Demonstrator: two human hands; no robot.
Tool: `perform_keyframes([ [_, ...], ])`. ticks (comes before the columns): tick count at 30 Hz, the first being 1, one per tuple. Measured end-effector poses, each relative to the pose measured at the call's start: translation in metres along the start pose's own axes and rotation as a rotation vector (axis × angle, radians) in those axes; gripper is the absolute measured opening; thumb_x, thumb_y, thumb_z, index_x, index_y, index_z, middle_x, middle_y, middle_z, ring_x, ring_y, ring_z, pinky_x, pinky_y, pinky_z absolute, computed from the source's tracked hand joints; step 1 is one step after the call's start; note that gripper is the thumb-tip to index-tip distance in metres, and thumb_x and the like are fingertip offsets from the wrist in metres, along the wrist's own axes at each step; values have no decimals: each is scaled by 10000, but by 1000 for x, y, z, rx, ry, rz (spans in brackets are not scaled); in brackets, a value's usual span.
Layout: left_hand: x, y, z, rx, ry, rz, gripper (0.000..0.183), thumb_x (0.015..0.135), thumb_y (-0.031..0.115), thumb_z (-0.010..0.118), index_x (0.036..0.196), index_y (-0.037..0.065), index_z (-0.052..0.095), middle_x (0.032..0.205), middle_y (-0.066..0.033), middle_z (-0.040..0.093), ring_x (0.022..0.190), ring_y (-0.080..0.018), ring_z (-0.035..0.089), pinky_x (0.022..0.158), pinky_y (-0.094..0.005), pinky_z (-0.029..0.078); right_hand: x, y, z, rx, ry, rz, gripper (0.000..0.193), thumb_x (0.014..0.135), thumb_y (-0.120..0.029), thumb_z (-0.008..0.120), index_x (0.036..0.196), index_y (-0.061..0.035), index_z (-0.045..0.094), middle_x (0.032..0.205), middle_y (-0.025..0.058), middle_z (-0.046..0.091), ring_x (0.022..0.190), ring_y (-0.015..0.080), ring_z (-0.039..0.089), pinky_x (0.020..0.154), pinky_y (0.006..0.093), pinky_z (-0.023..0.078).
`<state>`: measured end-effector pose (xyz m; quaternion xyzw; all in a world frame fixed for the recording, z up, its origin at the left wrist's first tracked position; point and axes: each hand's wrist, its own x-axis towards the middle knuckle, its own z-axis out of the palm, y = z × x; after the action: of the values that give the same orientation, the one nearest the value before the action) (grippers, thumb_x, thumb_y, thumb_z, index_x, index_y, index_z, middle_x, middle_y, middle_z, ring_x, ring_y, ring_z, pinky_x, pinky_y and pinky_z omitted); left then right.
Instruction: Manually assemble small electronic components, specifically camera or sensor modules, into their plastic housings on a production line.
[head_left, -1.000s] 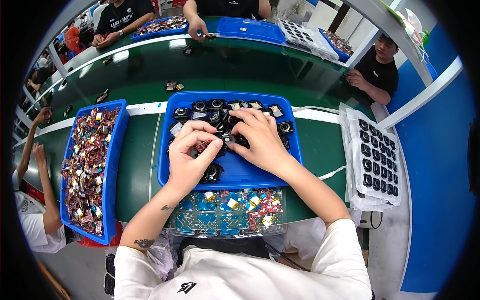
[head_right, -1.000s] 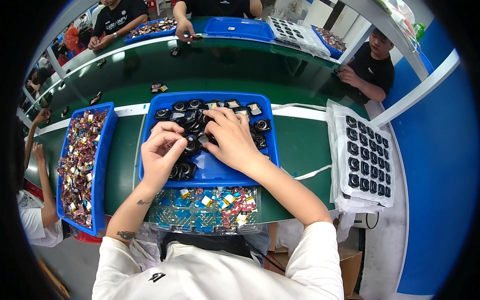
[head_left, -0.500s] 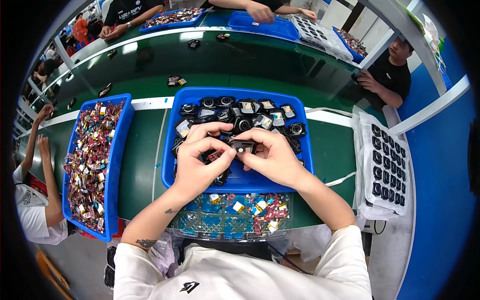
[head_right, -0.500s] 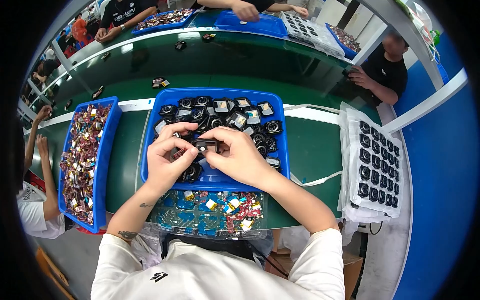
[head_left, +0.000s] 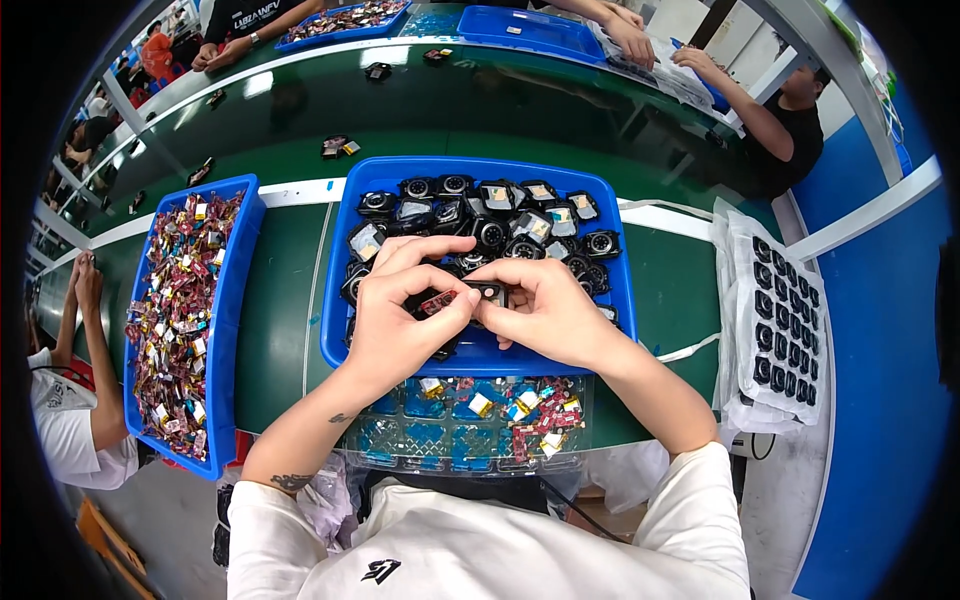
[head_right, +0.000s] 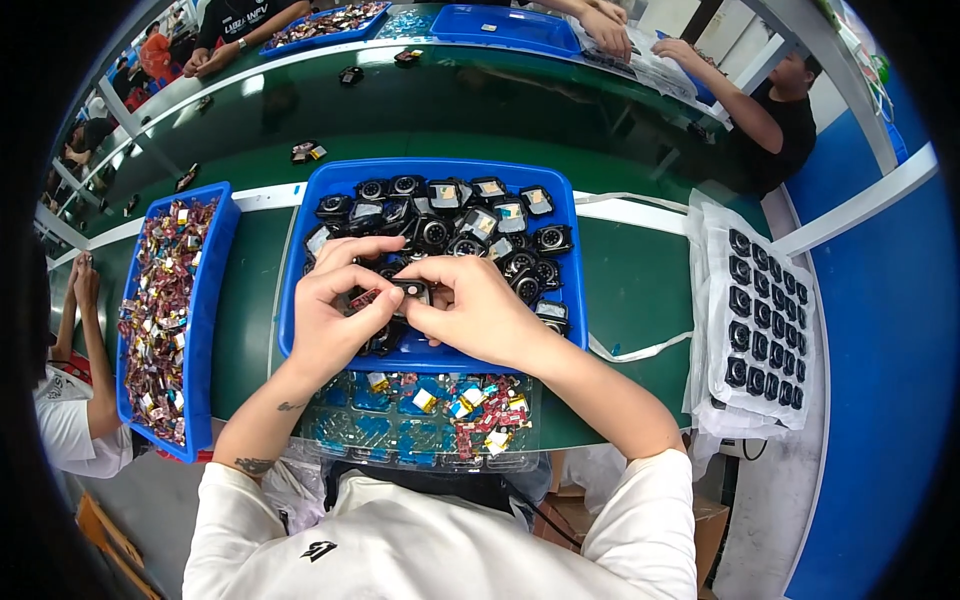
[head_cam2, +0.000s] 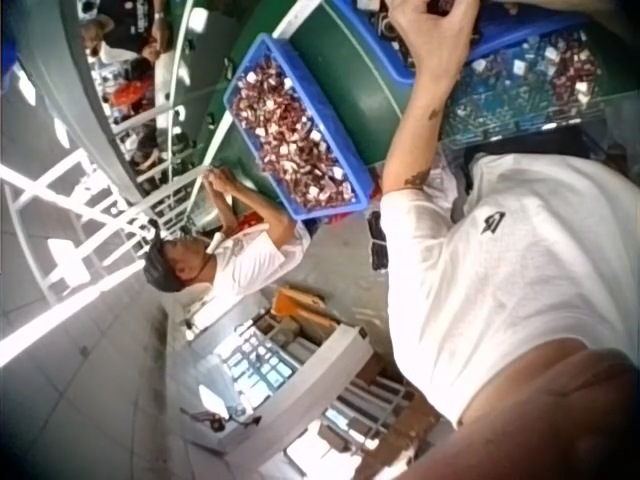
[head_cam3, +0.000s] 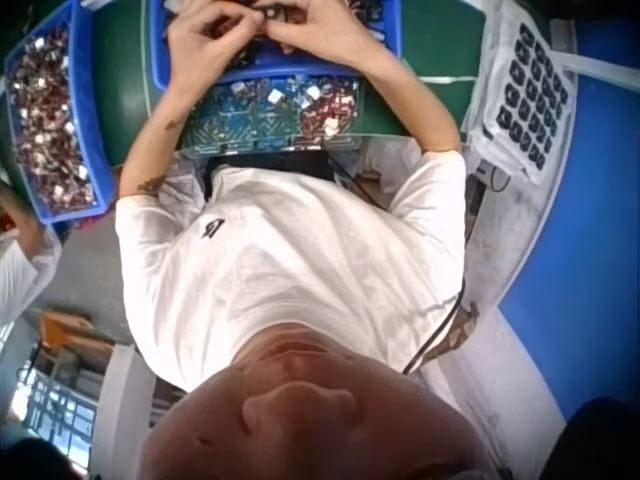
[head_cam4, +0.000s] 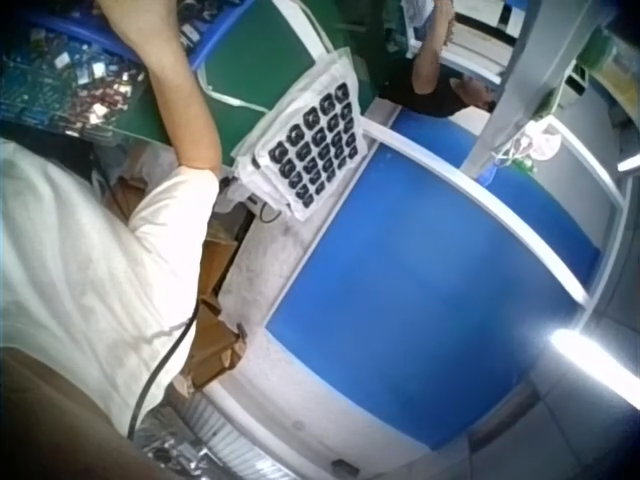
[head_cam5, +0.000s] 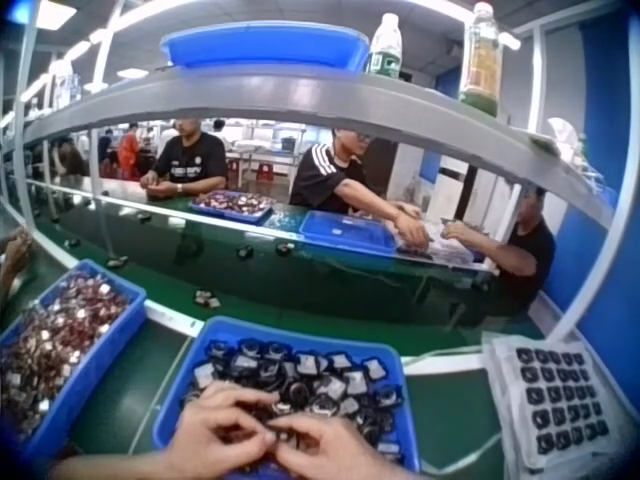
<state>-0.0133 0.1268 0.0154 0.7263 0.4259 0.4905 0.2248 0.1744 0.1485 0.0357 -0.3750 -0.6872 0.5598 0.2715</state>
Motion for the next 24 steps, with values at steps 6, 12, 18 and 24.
perform_keyframes([
  [6, -1, 2, -2, 18, -11, -28, 47, 710, 101, 724, 734, 68, 699, 1104, -86, 670, 1058, -245, 542, 916, -376, 414, -1, 1, 3, -45, 19, -40, 246, 853, -125, 629, 1046, 26, 644, 671, 62, 625, 567, 86, 598, 530, 234, 468],
  [12, -1, 2, 0, 25, 11, -55, 44, 702, 84, 707, 724, 52, 687, 1092, -97, 672, 1037, -250, 546, 910, -382, 418, 0, 5, 3, -33, 2, -58, 254, 863, -103, 609, 1078, 30, 635, 767, 83, 632, 608, 96, 600, 563, 244, 477],
  [18, -3, 0, 0, 27, 45, -70, 53, 698, 87, 706, 712, 44, 678, 1083, -99, 674, 1040, -251, 545, 910, -387, 419, -1, 3, 6, -9, -1, -92, 266, 910, -102, 538, 1124, 36, 614, 885, 107, 618, 676, 117, 610, 606, 251, 491],
  [24, -4, 5, 2, 82, 81, -7, 91, 716, 90, 728, 792, 43, 713, 1059, -105, 681, 995, -233, 579, 860, -356, 451, 0, 6, 3, -43, 78, -161, 267, 922, -123, 517, 1109, 34, 623, 868, 90, 633, 667, 106, 602, 603, 249, 494],
])
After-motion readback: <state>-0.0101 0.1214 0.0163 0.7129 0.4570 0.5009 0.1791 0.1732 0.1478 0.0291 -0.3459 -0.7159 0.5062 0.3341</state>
